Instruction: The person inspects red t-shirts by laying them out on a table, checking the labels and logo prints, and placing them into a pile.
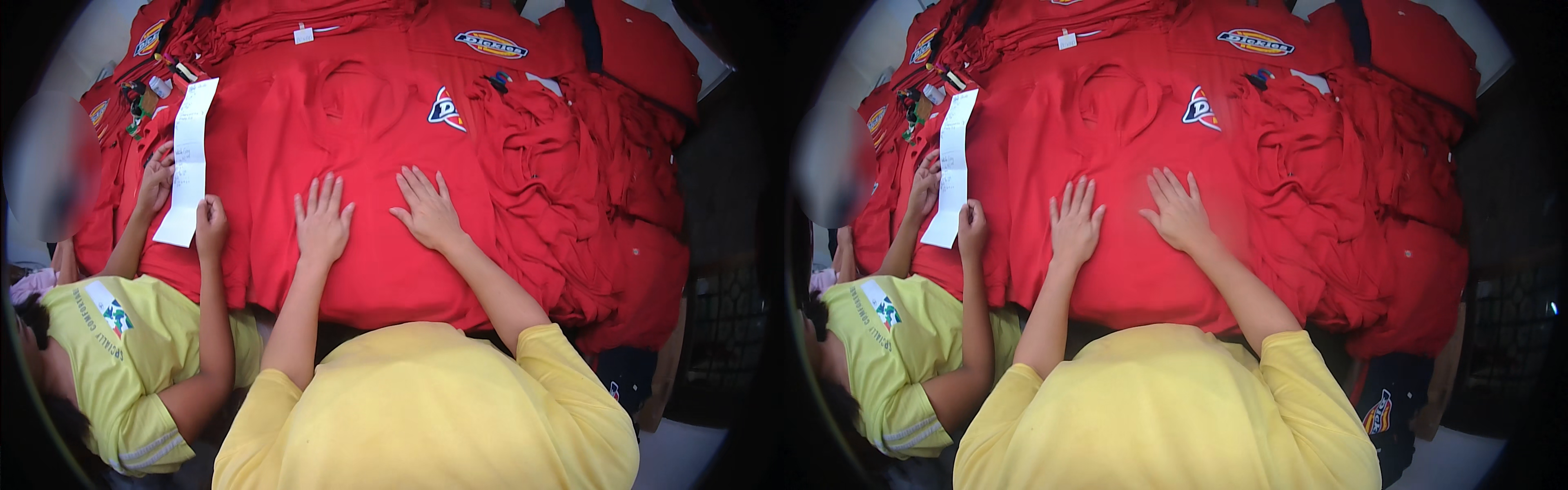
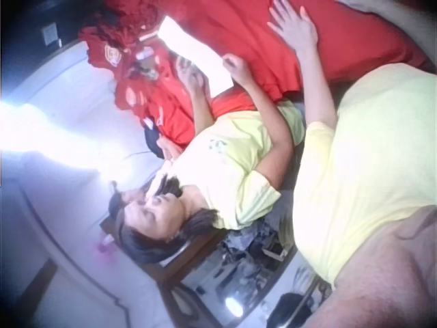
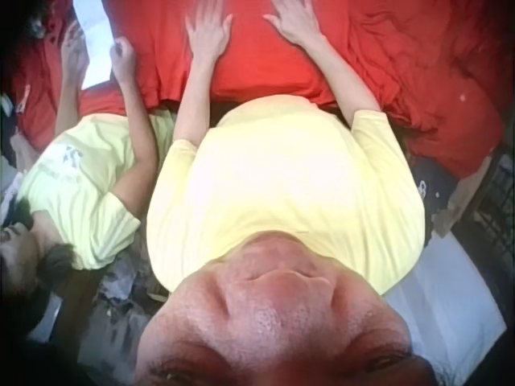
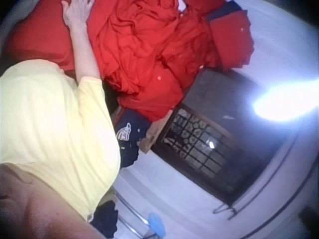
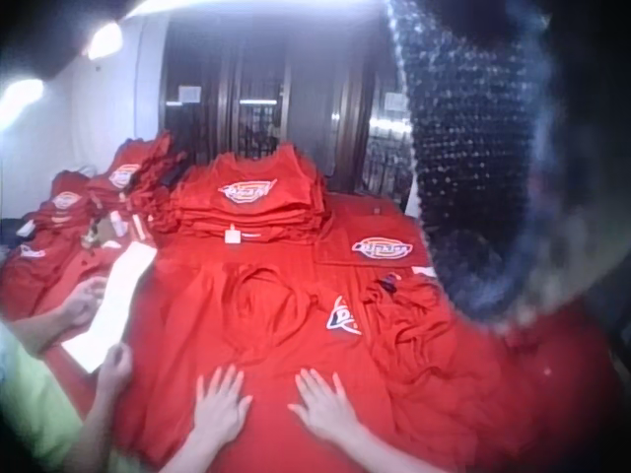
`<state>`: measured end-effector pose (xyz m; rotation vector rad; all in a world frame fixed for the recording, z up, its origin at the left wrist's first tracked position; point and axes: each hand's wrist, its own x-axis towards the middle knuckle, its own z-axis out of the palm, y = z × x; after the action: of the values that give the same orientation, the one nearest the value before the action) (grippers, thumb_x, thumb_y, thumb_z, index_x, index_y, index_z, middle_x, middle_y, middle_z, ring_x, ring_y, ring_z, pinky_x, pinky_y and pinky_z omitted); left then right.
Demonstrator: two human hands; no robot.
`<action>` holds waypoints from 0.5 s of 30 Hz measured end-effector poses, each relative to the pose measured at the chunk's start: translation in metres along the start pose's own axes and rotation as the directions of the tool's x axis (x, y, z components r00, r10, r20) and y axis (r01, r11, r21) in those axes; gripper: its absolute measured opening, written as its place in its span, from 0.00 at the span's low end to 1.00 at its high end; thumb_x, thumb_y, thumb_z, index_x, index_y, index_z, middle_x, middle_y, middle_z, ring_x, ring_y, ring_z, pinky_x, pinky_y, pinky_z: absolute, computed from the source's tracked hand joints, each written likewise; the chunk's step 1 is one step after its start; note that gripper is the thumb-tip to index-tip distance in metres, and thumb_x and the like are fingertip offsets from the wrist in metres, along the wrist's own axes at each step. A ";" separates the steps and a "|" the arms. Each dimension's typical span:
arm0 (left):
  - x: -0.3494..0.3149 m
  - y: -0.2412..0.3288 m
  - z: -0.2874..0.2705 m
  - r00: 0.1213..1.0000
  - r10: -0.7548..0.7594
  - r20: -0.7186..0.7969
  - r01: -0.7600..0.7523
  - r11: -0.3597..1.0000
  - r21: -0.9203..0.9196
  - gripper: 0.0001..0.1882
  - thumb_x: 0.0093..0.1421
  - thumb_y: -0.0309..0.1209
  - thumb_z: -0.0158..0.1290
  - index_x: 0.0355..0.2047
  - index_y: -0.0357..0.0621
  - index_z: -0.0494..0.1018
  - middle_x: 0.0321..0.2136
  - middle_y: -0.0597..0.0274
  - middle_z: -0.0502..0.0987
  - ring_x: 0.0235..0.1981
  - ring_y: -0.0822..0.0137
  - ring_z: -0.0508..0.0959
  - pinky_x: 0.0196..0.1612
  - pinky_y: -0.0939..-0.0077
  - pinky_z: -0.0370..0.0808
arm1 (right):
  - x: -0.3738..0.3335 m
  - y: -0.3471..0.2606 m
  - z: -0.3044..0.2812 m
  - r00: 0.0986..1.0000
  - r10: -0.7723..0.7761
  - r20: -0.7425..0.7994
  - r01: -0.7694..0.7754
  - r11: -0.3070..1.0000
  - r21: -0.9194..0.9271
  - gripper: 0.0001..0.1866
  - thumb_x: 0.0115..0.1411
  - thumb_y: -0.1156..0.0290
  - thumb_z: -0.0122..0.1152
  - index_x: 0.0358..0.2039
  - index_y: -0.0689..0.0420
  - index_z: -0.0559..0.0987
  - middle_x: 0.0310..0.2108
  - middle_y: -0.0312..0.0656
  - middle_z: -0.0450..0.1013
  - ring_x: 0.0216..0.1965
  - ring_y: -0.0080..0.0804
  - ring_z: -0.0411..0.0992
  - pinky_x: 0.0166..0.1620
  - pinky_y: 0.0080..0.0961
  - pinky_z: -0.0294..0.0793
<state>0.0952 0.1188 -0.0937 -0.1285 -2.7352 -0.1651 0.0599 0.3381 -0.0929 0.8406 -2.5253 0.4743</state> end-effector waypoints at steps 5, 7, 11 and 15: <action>0.028 -0.007 -0.005 0.981 -0.105 0.164 0.121 0.989 -0.089 0.25 0.64 0.40 0.46 0.61 0.48 0.63 0.61 0.58 0.63 0.64 0.55 0.59 0.65 0.49 0.52 | 0.027 0.014 0.009 0.983 0.116 0.143 -0.123 0.992 0.035 0.22 0.61 0.65 0.53 0.54 0.61 0.71 0.60 0.42 0.63 0.62 0.39 0.58 0.64 0.50 0.50; 0.058 -0.011 0.005 0.995 -0.043 0.091 0.061 0.975 -0.212 0.24 0.64 0.40 0.47 0.59 0.48 0.65 0.60 0.59 0.65 0.62 0.54 0.61 0.65 0.49 0.53 | 0.059 0.027 0.022 0.994 0.065 0.088 -0.072 0.995 0.075 0.22 0.61 0.66 0.53 0.54 0.61 0.71 0.60 0.42 0.63 0.63 0.39 0.58 0.65 0.50 0.49; 0.110 -0.019 0.046 0.999 0.040 -0.017 -0.042 0.990 -0.138 0.23 0.66 0.43 0.43 0.60 0.60 0.65 0.62 0.62 0.63 0.64 0.52 0.58 0.66 0.45 0.50 | 0.104 0.052 0.058 0.990 -0.023 0.138 0.017 0.999 0.040 0.22 0.63 0.65 0.50 0.57 0.59 0.69 0.62 0.41 0.61 0.64 0.37 0.56 0.66 0.49 0.49; 0.137 -0.038 0.053 0.993 -0.070 0.098 0.073 0.997 -0.034 0.24 0.67 0.47 0.37 0.63 0.73 0.59 0.67 0.67 0.55 0.68 0.52 0.51 0.67 0.40 0.43 | 0.124 0.066 0.058 0.986 -0.032 0.166 0.035 0.999 -0.017 0.25 0.64 0.63 0.46 0.60 0.58 0.65 0.64 0.40 0.58 0.66 0.35 0.53 0.66 0.49 0.48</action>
<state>-0.0548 0.0971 -0.0927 -0.0501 -2.8361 -0.2369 -0.0883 0.3032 -0.0916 0.9494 -2.6569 0.3817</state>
